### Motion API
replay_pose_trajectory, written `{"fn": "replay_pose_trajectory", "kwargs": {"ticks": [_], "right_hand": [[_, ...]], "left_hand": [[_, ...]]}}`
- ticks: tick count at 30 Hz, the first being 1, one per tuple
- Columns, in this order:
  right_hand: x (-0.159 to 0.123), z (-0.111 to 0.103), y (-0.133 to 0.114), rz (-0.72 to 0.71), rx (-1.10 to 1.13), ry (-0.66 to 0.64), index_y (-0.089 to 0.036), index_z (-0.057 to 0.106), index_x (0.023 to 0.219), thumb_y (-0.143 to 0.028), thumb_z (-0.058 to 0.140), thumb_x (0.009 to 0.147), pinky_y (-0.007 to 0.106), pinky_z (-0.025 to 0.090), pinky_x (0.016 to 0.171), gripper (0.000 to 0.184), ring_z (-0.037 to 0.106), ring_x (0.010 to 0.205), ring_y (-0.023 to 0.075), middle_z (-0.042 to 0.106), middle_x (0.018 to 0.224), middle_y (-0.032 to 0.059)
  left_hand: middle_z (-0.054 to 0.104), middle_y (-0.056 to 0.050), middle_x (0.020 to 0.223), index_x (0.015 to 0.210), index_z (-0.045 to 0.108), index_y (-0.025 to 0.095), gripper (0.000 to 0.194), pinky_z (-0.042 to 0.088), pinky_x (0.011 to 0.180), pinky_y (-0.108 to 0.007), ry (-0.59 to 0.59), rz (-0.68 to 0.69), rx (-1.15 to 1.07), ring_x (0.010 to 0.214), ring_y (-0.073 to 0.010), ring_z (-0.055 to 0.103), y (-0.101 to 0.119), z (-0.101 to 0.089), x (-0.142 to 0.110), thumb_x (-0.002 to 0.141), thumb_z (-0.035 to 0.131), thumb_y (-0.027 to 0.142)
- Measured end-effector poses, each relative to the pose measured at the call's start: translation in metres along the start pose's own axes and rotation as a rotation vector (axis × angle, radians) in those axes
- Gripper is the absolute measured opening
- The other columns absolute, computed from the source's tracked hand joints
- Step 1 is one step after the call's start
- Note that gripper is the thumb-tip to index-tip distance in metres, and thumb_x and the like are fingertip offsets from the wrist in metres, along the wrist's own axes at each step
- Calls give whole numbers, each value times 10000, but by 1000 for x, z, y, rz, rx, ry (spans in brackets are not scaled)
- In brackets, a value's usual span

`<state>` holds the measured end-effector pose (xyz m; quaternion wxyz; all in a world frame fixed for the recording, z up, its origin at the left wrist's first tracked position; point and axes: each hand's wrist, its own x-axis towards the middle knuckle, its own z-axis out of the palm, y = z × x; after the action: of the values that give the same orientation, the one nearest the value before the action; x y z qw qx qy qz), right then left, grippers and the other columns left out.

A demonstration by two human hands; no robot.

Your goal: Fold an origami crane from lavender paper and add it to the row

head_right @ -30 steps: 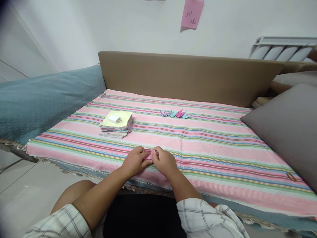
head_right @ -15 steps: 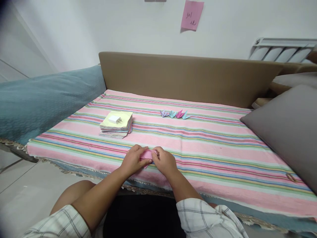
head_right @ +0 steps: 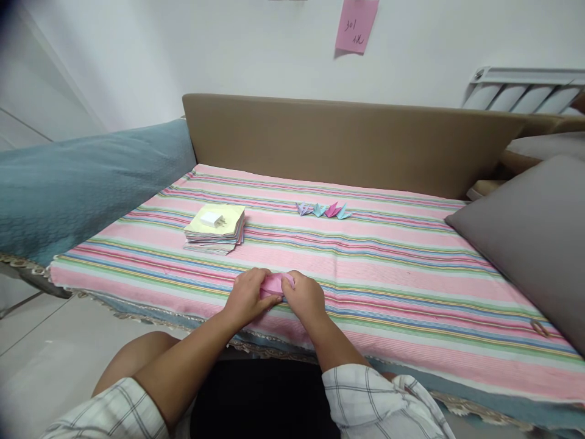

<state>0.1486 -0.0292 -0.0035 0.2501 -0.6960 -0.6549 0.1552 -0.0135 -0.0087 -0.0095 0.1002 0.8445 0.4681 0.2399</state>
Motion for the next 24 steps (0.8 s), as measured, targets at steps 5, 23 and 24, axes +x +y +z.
{"fn": "replay_pose_trajectory", "kwargs": {"ticks": [5,23,24], "right_hand": [[1,-1,-1,30,-1,-1,-253,654,873,-344,495,812,236,317,553,194,583,697,168,683,774,10],[3,-2,2,41,69,25,-257,631,884,-304,479,797,242,384,638,182,603,754,167,687,841,-15],[3,-2,3,39,74,20,-256,630,894,-299,474,799,245,391,641,188,605,751,168,687,839,-13]], "left_hand": [[578,-18,813,784,657,224,264,266,957,-507,-36,64,98,879,-218,537,7,-5,-2,695,691,471],[596,-45,816,793,687,218,239,108,1060,-566,-19,227,316,907,-222,544,21,3,-3,840,546,405],[595,-42,815,790,687,219,234,107,1060,-565,-18,228,316,905,-220,544,21,3,-3,843,543,396]]}}
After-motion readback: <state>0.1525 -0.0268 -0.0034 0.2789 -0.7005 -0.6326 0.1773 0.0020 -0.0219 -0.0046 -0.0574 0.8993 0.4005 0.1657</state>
